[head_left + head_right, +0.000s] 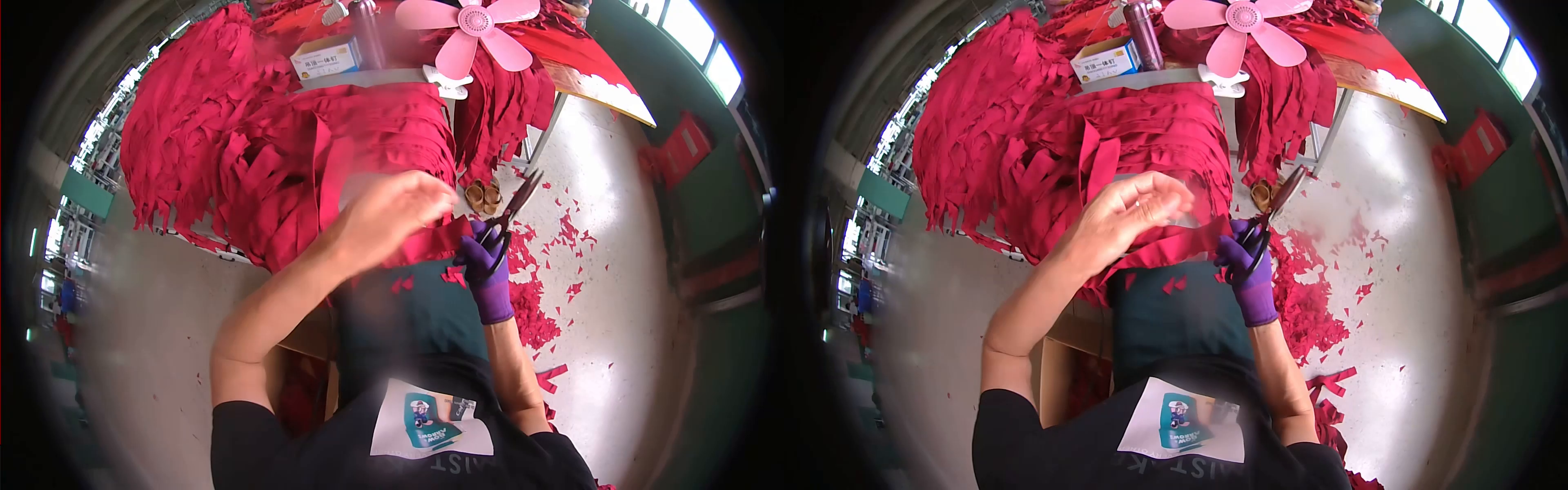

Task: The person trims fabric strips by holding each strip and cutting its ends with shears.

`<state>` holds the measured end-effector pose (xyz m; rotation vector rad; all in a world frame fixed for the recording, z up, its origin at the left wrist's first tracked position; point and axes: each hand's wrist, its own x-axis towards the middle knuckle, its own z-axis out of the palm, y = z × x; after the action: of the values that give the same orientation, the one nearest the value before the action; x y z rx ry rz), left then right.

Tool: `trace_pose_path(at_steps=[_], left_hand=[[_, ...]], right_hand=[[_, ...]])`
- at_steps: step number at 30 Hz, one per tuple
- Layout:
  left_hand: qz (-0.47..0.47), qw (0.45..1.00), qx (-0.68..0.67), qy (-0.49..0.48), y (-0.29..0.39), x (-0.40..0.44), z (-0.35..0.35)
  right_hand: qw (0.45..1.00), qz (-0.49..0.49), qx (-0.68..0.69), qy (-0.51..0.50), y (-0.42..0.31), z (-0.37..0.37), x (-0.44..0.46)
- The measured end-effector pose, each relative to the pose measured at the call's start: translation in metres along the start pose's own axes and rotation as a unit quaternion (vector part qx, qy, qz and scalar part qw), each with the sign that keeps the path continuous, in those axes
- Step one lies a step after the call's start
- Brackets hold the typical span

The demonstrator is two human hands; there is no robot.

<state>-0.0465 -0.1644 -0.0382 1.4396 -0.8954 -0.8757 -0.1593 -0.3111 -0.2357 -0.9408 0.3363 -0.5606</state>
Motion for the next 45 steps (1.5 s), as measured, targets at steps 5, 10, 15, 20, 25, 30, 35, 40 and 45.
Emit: trace_pose_path(at_steps=[5, 10, 15, 20, 25, 30, 35, 40, 45], left_hand=[[0.118, 0.976, -0.004, -0.182, 0.075, -0.044, 0.066], [0.18, 0.941, 0.03, -0.286, 0.074, -0.073, 0.089], [0.202, 0.93, 0.037, -0.305, 0.066, -0.087, 0.101], [0.212, 0.925, 0.038, -0.312, 0.067, -0.094, 0.108], [0.204, 0.923, 0.043, -0.323, 0.068, -0.09, 0.102], [0.199, 0.921, 0.05, -0.332, 0.075, -0.086, 0.099], [0.207, 0.922, 0.031, -0.326, 0.069, -0.092, 0.106], [0.227, 0.922, 0.008, -0.315, 0.066, -0.098, 0.116], [0.244, 0.921, -0.002, -0.302, 0.069, -0.104, 0.126]], right_hand=[[0.999, 0.003, 0.035, 0.029, 0.029, -0.031, -0.027], [1.0, 0.019, -0.014, 0.01, 0.0, -0.018, -0.038], [0.991, -0.056, -0.121, 0.007, 0.008, -0.018, -0.045], [0.998, -0.004, -0.059, -0.002, 0.004, -0.005, -0.052], [0.999, 0.011, -0.044, 0.018, 0.004, -0.013, -0.054], [0.999, 0.001, -0.04, 0.024, -0.019, 0.007, -0.064], [0.998, 0.027, -0.046, 0.021, -0.008, 0.002, -0.06], [0.991, -0.051, -0.12, -0.009, 0.002, -0.004, -0.057], [1.0, -0.005, -0.009, 0.005, 0.007, -0.004, -0.052]])
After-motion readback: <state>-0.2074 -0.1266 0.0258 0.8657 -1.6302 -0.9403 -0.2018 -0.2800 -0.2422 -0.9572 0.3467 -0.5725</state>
